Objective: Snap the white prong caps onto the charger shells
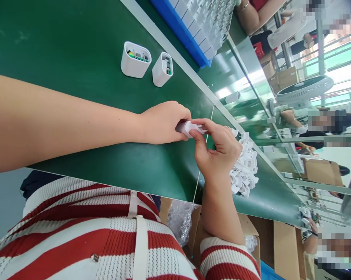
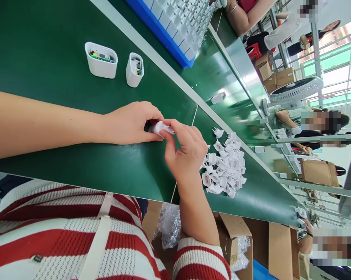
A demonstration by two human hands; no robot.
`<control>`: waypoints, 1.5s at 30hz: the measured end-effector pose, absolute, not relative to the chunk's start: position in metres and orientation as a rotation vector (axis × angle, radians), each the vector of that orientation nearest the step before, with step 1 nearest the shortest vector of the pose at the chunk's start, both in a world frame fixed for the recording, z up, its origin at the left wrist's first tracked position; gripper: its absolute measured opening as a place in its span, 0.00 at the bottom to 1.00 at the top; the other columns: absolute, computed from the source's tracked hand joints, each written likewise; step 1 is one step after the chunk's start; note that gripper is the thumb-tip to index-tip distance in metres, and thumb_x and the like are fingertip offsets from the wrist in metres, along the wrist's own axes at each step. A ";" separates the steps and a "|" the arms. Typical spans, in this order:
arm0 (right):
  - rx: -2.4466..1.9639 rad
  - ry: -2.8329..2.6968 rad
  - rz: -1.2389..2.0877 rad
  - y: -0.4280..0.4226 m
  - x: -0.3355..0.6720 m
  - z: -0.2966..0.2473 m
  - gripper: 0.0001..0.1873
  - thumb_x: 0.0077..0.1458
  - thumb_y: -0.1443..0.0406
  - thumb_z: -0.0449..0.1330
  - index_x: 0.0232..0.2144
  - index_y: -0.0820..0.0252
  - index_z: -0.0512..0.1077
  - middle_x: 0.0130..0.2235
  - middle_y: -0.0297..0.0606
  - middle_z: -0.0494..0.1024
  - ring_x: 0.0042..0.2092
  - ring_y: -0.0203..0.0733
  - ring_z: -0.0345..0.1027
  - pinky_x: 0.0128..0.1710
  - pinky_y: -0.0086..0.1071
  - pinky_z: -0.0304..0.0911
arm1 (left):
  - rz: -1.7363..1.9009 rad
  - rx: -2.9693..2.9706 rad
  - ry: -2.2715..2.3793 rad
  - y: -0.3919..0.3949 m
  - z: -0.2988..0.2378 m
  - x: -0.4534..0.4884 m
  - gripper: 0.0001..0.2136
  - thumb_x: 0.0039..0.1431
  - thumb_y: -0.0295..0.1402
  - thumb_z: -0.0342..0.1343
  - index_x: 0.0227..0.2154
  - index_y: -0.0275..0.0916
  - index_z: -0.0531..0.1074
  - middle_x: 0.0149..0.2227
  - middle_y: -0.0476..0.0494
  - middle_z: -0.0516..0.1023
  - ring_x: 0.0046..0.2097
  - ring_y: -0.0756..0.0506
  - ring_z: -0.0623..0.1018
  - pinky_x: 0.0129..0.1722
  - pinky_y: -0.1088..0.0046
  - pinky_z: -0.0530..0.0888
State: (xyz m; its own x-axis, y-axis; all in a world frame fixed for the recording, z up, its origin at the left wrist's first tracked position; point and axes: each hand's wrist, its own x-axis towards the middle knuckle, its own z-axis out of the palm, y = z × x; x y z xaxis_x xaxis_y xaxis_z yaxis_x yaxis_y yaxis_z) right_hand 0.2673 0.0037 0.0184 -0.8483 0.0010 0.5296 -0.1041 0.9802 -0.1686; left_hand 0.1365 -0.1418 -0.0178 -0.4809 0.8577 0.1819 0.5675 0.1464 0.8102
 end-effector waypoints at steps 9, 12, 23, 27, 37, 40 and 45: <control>0.058 -2.698 0.300 0.007 0.259 0.033 0.08 0.63 0.65 0.61 0.40 0.51 0.81 0.35 0.32 0.84 0.37 0.41 0.77 0.56 0.41 0.71 | 1.301 1.305 2.087 -0.141 -0.018 0.136 0.13 0.54 0.43 0.64 0.35 0.38 0.78 0.36 0.46 0.80 0.40 0.42 0.77 0.36 0.69 0.68; 0.085 -2.707 0.286 0.007 0.259 0.034 0.08 0.63 0.66 0.61 0.39 0.51 0.80 0.35 0.29 0.84 0.36 0.40 0.77 0.64 0.45 0.66 | 1.302 1.304 2.088 -0.141 -0.018 0.135 0.14 0.54 0.43 0.64 0.34 0.37 0.78 0.35 0.46 0.79 0.38 0.43 0.76 0.35 0.69 0.67; 0.046 -2.722 0.242 0.002 0.257 0.039 0.09 0.61 0.68 0.62 0.38 0.47 0.79 0.35 0.26 0.84 0.35 0.41 0.79 0.69 0.53 0.58 | 1.292 1.308 2.076 -0.142 -0.016 0.136 0.12 0.55 0.41 0.64 0.36 0.37 0.78 0.36 0.44 0.80 0.38 0.43 0.76 0.35 0.68 0.67; 0.000 -2.616 0.360 0.004 0.260 0.024 0.09 0.62 0.67 0.61 0.39 0.47 0.80 0.37 0.25 0.85 0.35 0.39 0.79 0.73 0.53 0.54 | 1.305 1.324 2.083 -0.143 -0.017 0.138 0.12 0.56 0.42 0.64 0.34 0.37 0.78 0.36 0.44 0.80 0.40 0.42 0.76 0.37 0.67 0.68; -0.079 -2.561 0.852 0.016 0.264 0.018 0.37 0.64 0.58 0.63 0.71 0.47 0.56 0.50 0.35 0.84 0.52 0.44 0.78 0.70 0.55 0.58 | 1.155 1.303 2.109 -0.144 0.007 0.139 0.23 0.60 0.39 0.60 0.58 0.43 0.72 0.46 0.45 0.82 0.43 0.41 0.79 0.40 0.66 0.73; -0.277 -2.466 0.861 0.057 0.263 0.025 0.37 0.64 0.53 0.62 0.70 0.52 0.58 0.60 0.45 0.77 0.59 0.49 0.73 0.64 0.51 0.64 | 1.152 1.310 2.265 -0.132 0.034 0.114 0.22 0.60 0.42 0.60 0.57 0.44 0.73 0.49 0.45 0.82 0.45 0.41 0.80 0.43 0.66 0.73; -1.139 -2.661 0.243 0.135 0.273 0.013 0.31 0.59 0.54 0.63 0.61 0.62 0.71 0.69 0.59 0.62 0.69 0.73 0.54 0.64 0.65 0.53 | 0.977 1.276 2.660 -0.079 0.068 0.023 0.23 0.58 0.44 0.60 0.54 0.40 0.73 0.48 0.41 0.80 0.45 0.40 0.77 0.43 0.64 0.69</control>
